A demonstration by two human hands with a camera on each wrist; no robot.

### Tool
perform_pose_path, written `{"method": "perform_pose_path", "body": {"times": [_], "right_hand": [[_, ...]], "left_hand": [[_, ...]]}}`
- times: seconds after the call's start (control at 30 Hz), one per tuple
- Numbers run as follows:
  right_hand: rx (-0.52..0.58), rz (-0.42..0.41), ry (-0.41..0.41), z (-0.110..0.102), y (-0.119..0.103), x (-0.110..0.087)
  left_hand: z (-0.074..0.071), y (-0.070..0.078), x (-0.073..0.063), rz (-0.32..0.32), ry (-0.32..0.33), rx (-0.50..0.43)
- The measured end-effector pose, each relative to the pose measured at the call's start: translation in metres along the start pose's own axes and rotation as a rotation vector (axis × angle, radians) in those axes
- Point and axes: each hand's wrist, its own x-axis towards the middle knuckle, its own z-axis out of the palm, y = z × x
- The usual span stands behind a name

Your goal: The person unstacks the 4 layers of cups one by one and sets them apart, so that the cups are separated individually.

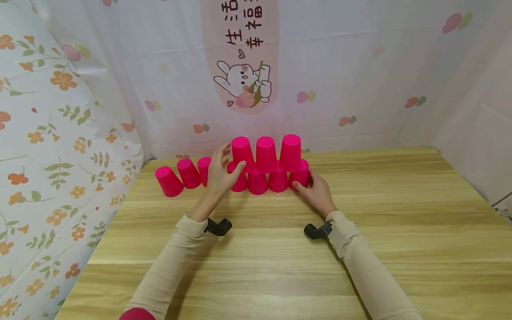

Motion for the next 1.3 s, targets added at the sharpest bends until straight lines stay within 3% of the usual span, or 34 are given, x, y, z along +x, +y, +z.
{"method": "perform_pose_path", "body": {"times": [0.4,0.67,1.3], "right_hand": [[0.012,0.000,-0.005,0.001,0.000,0.000],[0.011,0.009,-0.009,0.000,-0.001,0.001],[0.017,0.015,-0.005,0.000,-0.002,0.001]], "left_hand": [[0.008,-0.004,0.000,-0.004,-0.036,-0.031],[0.011,-0.004,0.002,-0.020,-0.026,-0.045],[0.019,-0.003,0.007,-0.045,-0.013,0.025]]}}
